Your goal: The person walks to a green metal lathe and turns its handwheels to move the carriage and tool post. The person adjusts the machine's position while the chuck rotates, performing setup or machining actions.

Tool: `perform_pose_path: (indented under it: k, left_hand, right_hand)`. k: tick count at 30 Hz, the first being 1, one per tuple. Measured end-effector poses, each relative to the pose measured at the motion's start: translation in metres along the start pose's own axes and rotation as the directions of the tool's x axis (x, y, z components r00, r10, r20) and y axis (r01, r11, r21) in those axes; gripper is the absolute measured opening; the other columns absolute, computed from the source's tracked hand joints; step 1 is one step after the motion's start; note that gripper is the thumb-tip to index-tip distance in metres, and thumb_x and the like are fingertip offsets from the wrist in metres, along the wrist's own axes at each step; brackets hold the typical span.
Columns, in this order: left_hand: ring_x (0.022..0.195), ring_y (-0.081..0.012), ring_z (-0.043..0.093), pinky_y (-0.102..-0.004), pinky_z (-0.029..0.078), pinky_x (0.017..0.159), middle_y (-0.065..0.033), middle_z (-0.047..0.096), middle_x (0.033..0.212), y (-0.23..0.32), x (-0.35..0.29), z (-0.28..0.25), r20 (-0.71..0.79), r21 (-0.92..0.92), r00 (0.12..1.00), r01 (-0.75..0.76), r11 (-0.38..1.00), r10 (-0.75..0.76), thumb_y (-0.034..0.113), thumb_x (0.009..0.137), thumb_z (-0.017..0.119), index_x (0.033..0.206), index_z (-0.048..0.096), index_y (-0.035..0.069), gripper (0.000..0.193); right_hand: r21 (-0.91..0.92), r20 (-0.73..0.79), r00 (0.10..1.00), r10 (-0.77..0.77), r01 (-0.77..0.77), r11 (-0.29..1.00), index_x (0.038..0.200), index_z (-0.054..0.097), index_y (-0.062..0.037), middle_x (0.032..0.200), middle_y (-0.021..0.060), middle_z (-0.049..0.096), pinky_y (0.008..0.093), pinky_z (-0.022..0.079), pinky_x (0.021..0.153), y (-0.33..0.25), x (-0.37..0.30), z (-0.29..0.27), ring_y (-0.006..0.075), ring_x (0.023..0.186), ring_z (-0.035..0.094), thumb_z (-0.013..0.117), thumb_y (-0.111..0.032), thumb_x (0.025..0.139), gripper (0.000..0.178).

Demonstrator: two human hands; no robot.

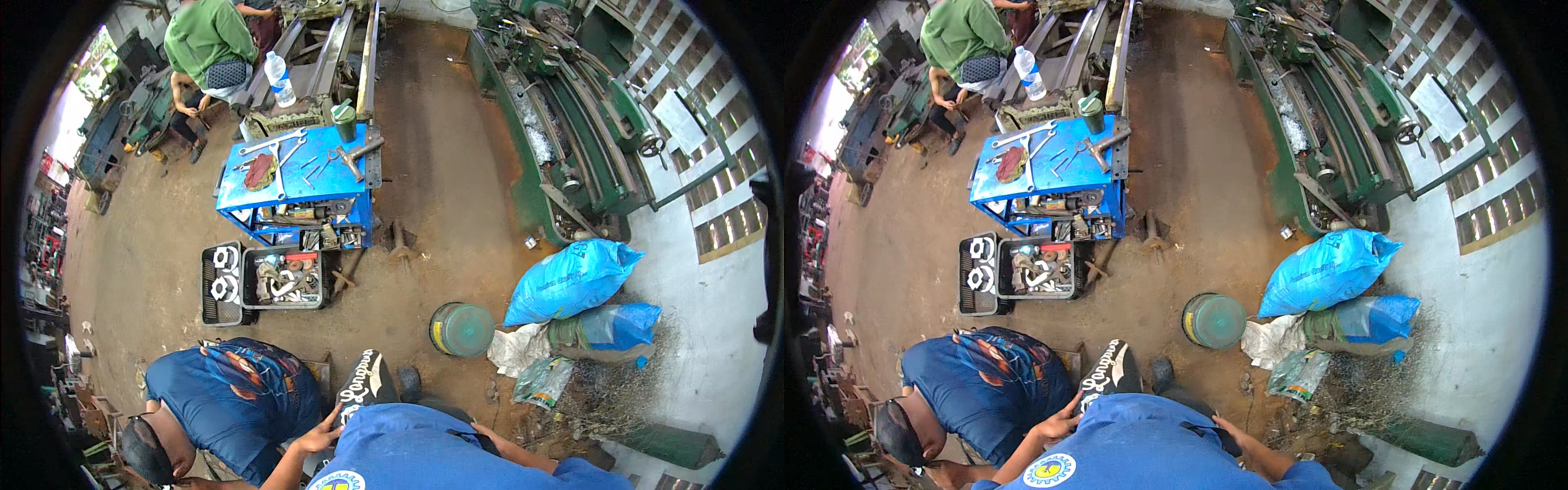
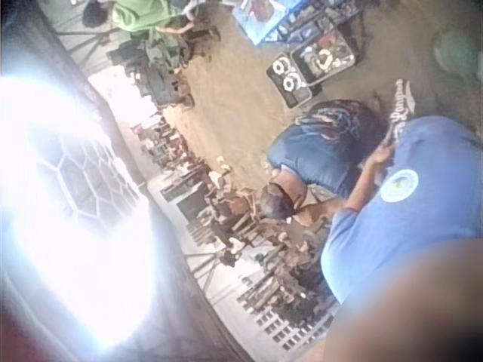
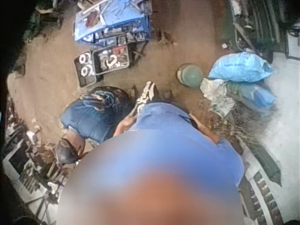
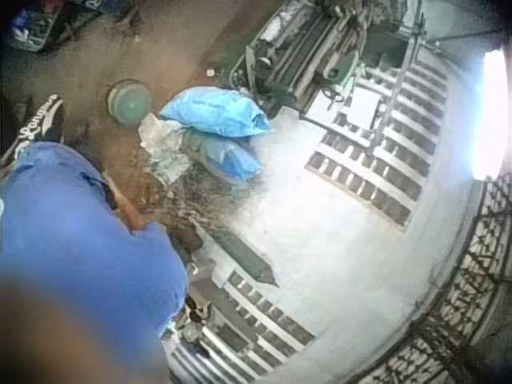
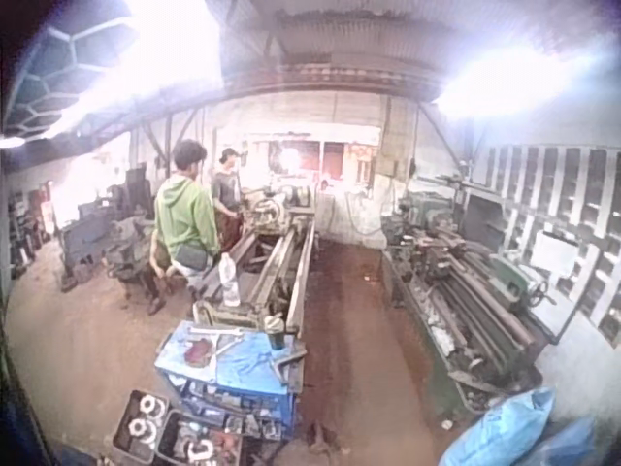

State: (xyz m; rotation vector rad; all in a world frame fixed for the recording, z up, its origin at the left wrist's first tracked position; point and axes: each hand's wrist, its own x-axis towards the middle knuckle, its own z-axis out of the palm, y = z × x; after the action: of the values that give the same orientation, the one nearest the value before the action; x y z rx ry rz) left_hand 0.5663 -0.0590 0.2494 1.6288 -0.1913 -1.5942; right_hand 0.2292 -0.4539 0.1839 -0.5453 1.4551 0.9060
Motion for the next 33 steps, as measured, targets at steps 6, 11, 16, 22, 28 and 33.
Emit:
perform_pose_path:
  k: [6, 11, 16, 22, 28, 33]
  left_hand:
    - [0.089, -0.0184, 0.066, -0.0390, 0.059, 0.071, -0.0076, 0.070, 0.114, -0.010, 0.055, -0.072, -0.213, 0.003, 0.960, 0.186, 0.982, -0.182, 0.016, 0.106, 0.056, 0.159, 0.035, 0.013, 0.057]
    - [0.091, -0.0255, 0.071, -0.0418, 0.064, 0.076, -0.0155, 0.070, 0.108, -0.008, 0.087, -0.144, 0.019, -0.066, 0.940, 0.341, 0.938, -0.341, -0.001, 0.101, 0.049, 0.160, 0.031, 0.011, 0.063]
    - [0.095, -0.0258, 0.072, -0.0385, 0.063, 0.075, -0.0169, 0.070, 0.104, 0.031, 0.123, -0.206, 0.158, 0.077, 0.864, 0.472, 0.878, -0.478, 0.001, 0.096, 0.052, 0.156, 0.040, 0.012, 0.063]
    - [0.098, -0.0217, 0.072, -0.0339, 0.058, 0.080, -0.0109, 0.075, 0.113, 0.114, 0.209, -0.238, 0.127, 0.890, 0.979, -0.041, 0.454, -0.160, 0.021, 0.090, 0.068, 0.146, 0.056, 0.015, 0.057]
    - [0.115, -0.0342, 0.066, -0.0427, 0.051, 0.100, -0.0198, 0.071, 0.121, 0.227, 0.326, -0.231, 0.064, 0.733, 0.986, 0.059, 0.678, -0.155, 0.042, 0.083, 0.072, 0.136, 0.065, 0.018, 0.058]
    - [0.108, -0.0332, 0.070, -0.0420, 0.054, 0.095, -0.0171, 0.074, 0.112, 0.337, 0.409, -0.197, 0.128, 0.874, 0.991, -0.124, 0.469, 0.023, 0.044, 0.083, 0.072, 0.133, 0.067, 0.023, 0.054]
  right_hand:
    - [-0.196, 0.083, 0.853, -0.514, 0.520, 0.831, 0.144, 0.053, -0.0026, 0.138, 0.0125, 0.060, 0.0351, 0.044, 0.106, 0.003, -0.017, 0.043, 0.0250, 0.122, 0.058, 0.061, -0.046, 0.096, 0.065]
    - [-0.281, 0.171, 0.537, -0.826, 0.830, 0.482, 0.151, 0.047, -0.0036, 0.145, 0.0113, 0.056, 0.0330, 0.041, 0.110, -0.051, -0.021, 0.080, 0.0217, 0.128, 0.053, 0.063, -0.036, 0.099, 0.063]
    - [-0.384, 0.057, 0.674, -0.736, 0.696, 0.607, 0.144, 0.052, 0.0007, 0.141, 0.0097, 0.060, 0.0339, 0.042, 0.109, -0.124, -0.053, 0.110, 0.0190, 0.126, 0.055, 0.060, -0.021, 0.100, 0.051]
    - [-0.382, 0.006, 0.814, -0.580, 0.538, 0.751, 0.132, 0.064, 0.0015, 0.127, 0.0103, 0.068, 0.0345, 0.047, 0.104, -0.170, -0.067, 0.101, 0.0199, 0.116, 0.061, 0.061, -0.018, 0.099, 0.039]
    - [-0.307, 0.036, 0.826, -0.563, 0.545, 0.780, 0.131, 0.065, 0.0015, 0.127, 0.0098, 0.068, 0.0346, 0.047, 0.104, -0.255, -0.056, 0.040, 0.0194, 0.116, 0.061, 0.062, -0.017, 0.098, 0.038]
    - [-0.186, 0.007, 0.740, -0.673, 0.662, 0.726, 0.131, 0.065, 0.0015, 0.127, 0.0097, 0.068, 0.0347, 0.047, 0.104, -0.318, -0.059, 0.015, 0.0193, 0.116, 0.061, 0.063, -0.016, 0.098, 0.038]
